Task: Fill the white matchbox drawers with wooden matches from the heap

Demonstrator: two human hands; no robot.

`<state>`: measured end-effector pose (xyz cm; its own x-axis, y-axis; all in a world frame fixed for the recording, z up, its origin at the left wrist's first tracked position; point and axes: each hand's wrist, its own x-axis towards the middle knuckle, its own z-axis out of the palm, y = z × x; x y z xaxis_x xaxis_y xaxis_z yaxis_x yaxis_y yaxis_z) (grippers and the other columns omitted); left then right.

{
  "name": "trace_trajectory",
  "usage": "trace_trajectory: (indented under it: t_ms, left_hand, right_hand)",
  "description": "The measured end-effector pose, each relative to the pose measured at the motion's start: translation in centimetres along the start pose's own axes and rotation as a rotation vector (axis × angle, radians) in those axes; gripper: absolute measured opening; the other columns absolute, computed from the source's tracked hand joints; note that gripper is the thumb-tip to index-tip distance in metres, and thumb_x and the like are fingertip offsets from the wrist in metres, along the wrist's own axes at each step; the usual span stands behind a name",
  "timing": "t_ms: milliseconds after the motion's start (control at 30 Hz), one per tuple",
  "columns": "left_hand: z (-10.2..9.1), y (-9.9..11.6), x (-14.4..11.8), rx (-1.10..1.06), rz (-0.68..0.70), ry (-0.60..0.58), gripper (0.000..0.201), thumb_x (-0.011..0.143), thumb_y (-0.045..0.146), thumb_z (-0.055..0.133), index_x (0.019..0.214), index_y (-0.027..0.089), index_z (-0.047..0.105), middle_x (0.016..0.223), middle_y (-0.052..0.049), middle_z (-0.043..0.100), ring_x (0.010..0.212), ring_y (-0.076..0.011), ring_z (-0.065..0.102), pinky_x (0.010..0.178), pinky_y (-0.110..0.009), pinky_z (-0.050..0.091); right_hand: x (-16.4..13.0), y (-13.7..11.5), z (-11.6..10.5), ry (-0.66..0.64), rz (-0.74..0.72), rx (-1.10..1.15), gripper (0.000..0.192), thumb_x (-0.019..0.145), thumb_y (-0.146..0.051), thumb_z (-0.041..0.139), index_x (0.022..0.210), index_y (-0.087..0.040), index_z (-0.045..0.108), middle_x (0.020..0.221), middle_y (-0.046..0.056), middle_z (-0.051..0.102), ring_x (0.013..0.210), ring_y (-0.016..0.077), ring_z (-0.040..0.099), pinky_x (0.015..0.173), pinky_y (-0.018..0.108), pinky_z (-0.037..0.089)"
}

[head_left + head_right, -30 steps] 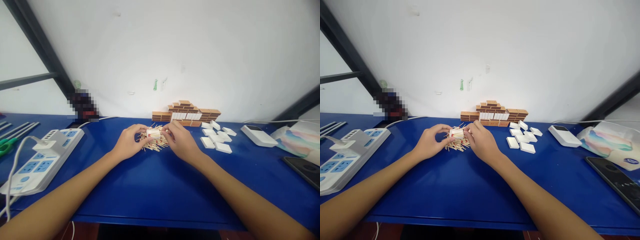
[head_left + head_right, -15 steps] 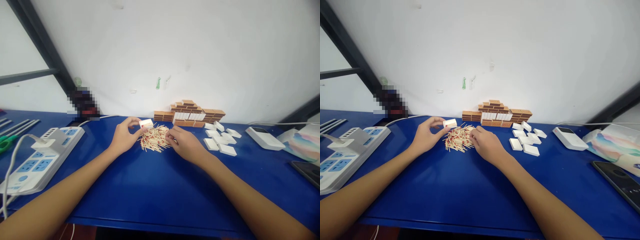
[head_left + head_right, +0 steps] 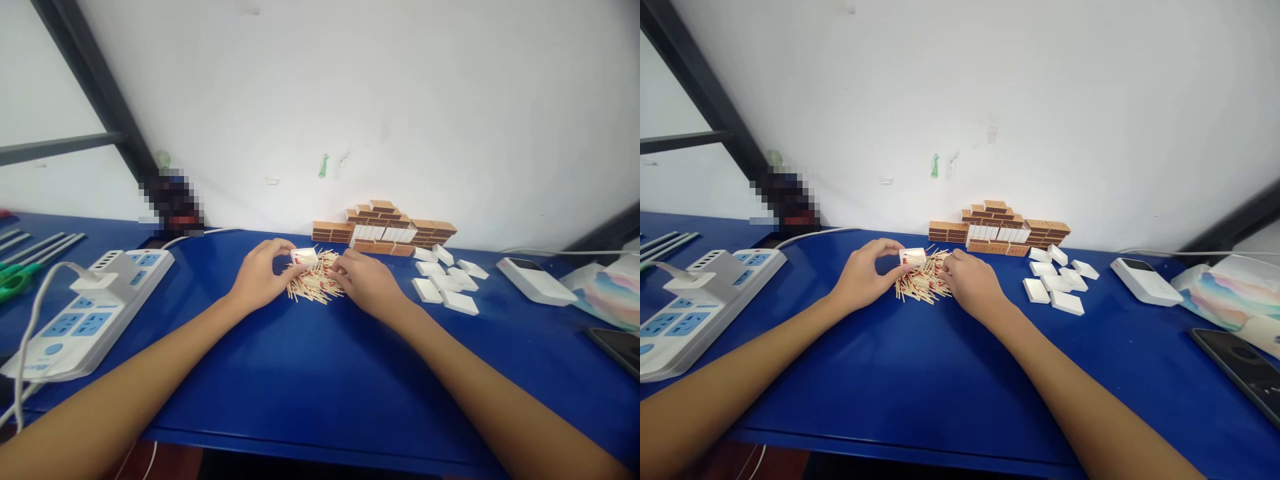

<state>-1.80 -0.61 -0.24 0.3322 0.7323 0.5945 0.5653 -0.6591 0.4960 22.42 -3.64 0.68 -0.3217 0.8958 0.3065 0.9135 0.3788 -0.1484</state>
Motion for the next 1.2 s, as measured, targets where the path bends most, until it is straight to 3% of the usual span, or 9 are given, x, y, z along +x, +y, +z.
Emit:
trace_trajectory:
  t_ms: [233, 400, 600, 833, 1200]
  left_hand:
    - [0.1, 0.3, -0.2, -0.006, 0.027, -0.035, 0.03, 0.088, 0.036, 0.079, 0.112, 0.023, 0.064, 0.11, -0.006, 0.073, 0.1, -0.0239, 0.073, 0.092, -0.043, 0.057]
    - [0.1, 0.3, -0.4, 0.015, 0.04, -0.059, 0.031, 0.088, 0.037, 0.079, 0.112, 0.023, 0.064, 0.109, -0.005, 0.074, 0.103, -0.0247, 0.072, 0.093, -0.044, 0.056]
    - [0.8, 0.9, -1.0, -0.038, 0.075, -0.083, 0.038, 0.088, 0.043, 0.079, 0.117, 0.024, 0.063, 0.113, -0.007, 0.074, 0.104, -0.0249, 0.072, 0.093, -0.044, 0.058]
    - [0.5, 2.4, -1.2, -0.11, 0.113, -0.092, 0.038, 0.088, 0.043, 0.08, 0.116, 0.023, 0.065, 0.111, -0.006, 0.074, 0.101, -0.0231, 0.072, 0.092, -0.041, 0.059]
    - [0.6, 2.5, -1.3, -0.105, 0.15, -0.097, 0.037, 0.088, 0.043, 0.08, 0.115, 0.022, 0.065, 0.108, -0.005, 0.074, 0.098, -0.0225, 0.072, 0.09, -0.039, 0.058]
  right_hand:
    - [-0.4, 1.5, -0.7, -0.012, -0.021, -0.023, 0.012, 0.1, -0.022, 0.059, 0.09, -0.02, 0.064, 0.095, 0.007, 0.066, 0.083, 0.0205, 0.062, 0.068, 0.03, 0.041]
    - [-0.4, 2.9, -1.7, 0.113, -0.042, 0.156, 0.011, 0.1, -0.022, 0.058, 0.089, -0.02, 0.059, 0.092, 0.006, 0.064, 0.083, 0.0208, 0.06, 0.073, 0.032, 0.043]
    - [-0.6, 1.3, -2.6, 0.229, -0.115, 0.334, 0.009, 0.1, -0.024, 0.058, 0.092, -0.021, 0.06, 0.089, 0.004, 0.062, 0.082, 0.0194, 0.058, 0.072, 0.031, 0.043]
    - [-1.3, -0.6, -1.9, 0.188, -0.212, 0.432, 0.008, 0.101, -0.022, 0.06, 0.094, -0.02, 0.061, 0.09, 0.003, 0.06, 0.077, 0.0163, 0.056, 0.07, 0.029, 0.044]
    - [-1.4, -0.3, -2.0, 0.211, -0.262, 0.402, 0.004, 0.1, -0.025, 0.064, 0.097, -0.022, 0.066, 0.093, 0.004, 0.059, 0.079, 0.0167, 0.056, 0.072, 0.031, 0.046]
